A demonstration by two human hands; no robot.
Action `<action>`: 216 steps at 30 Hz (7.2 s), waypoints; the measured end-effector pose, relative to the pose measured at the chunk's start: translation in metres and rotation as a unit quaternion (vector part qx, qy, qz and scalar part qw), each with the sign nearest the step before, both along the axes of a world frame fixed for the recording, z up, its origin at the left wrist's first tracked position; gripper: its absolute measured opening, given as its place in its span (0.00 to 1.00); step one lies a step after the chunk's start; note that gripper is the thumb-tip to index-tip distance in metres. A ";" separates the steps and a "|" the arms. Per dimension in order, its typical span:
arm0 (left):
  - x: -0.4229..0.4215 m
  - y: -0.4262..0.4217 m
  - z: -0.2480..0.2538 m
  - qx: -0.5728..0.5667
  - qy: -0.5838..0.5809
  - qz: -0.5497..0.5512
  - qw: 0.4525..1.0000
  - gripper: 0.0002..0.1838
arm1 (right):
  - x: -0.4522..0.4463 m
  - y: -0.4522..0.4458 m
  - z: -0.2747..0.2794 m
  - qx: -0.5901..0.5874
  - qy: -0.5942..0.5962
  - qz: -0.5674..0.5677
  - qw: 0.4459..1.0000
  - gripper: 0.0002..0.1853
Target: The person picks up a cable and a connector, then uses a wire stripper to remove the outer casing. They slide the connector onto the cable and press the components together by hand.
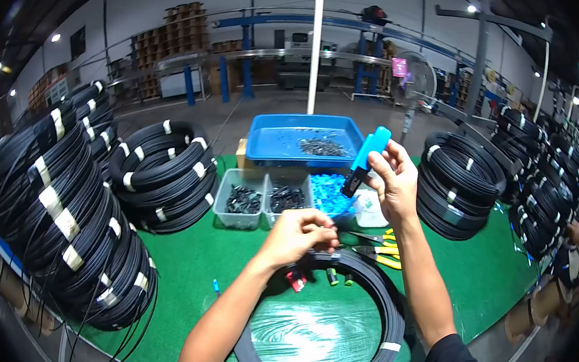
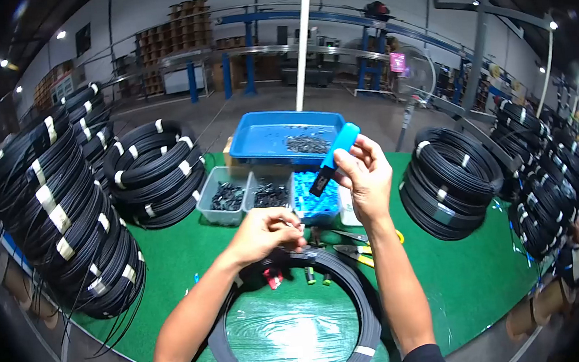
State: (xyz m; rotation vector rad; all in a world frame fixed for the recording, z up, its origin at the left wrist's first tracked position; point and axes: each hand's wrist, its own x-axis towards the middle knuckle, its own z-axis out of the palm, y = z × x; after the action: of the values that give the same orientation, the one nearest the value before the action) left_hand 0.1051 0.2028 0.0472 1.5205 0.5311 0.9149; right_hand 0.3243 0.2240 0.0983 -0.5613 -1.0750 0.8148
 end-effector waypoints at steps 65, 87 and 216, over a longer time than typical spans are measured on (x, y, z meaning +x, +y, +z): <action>0.017 -0.037 0.010 0.101 0.096 0.165 0.976 0.10 | -0.001 -0.027 -0.029 -0.022 0.140 0.175 0.974 0.27; 0.024 -0.035 -0.009 0.305 0.122 0.142 0.934 0.07 | -0.012 -0.052 -0.023 0.211 0.208 0.118 0.948 0.21; 0.001 -0.028 -0.041 0.513 0.089 -0.081 0.850 0.09 | -0.127 0.005 0.000 -0.062 -0.457 0.300 0.835 0.43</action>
State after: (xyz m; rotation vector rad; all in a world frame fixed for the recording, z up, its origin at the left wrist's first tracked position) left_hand 0.1058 0.1743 0.0062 2.5915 -0.0202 0.9742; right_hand 0.1968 0.2292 0.0982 -0.7623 -2.1681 1.2065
